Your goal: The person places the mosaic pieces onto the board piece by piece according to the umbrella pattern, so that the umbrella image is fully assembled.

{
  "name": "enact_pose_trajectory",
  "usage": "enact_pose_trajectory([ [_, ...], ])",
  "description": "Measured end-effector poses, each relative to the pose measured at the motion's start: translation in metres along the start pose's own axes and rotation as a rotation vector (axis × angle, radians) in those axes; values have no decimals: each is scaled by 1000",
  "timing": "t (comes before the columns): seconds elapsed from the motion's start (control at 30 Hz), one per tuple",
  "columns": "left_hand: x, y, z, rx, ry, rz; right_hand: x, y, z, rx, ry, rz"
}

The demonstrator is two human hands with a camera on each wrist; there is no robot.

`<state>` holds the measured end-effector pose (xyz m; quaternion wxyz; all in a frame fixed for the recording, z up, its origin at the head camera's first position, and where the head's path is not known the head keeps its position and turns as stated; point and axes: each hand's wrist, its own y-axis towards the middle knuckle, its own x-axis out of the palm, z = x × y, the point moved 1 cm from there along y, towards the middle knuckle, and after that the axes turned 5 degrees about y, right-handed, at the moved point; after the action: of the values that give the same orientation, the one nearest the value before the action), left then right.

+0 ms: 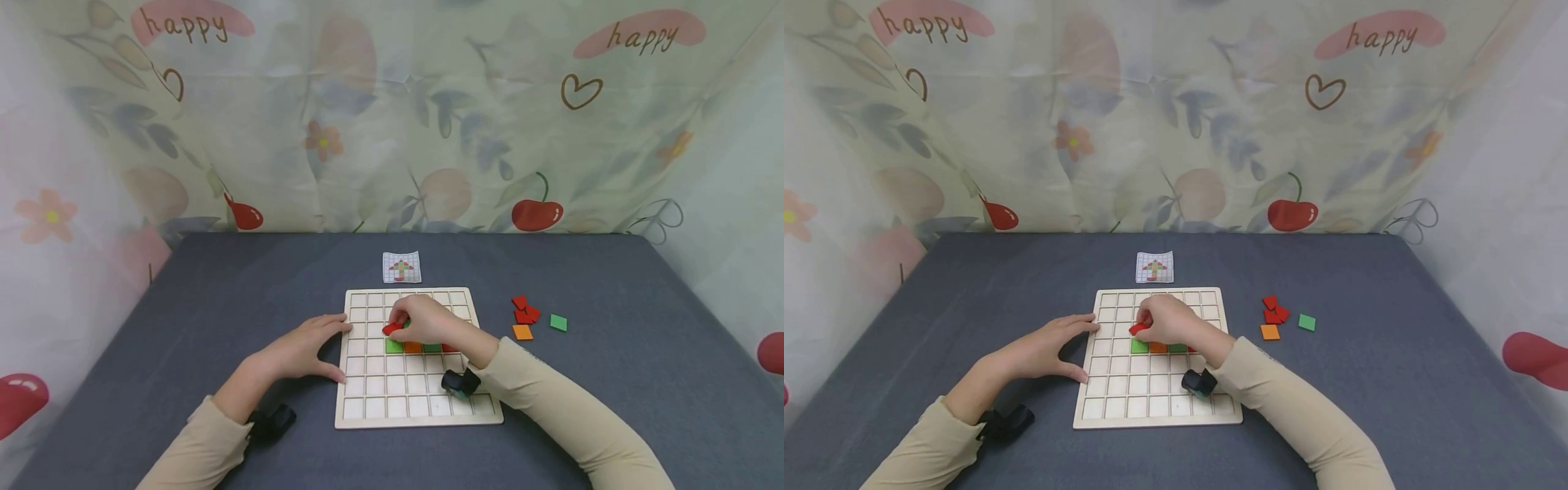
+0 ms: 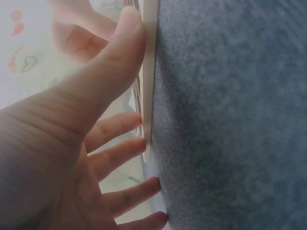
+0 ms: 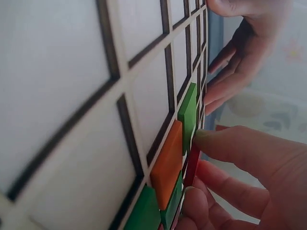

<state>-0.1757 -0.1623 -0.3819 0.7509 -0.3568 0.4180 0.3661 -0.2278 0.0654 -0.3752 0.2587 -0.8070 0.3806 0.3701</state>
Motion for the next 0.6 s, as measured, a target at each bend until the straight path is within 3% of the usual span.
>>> enact_pose_trajectory([
  [0.6, -1, -1, 1, 7, -3, 0, -3, 1, 3, -6, 19, -2],
])
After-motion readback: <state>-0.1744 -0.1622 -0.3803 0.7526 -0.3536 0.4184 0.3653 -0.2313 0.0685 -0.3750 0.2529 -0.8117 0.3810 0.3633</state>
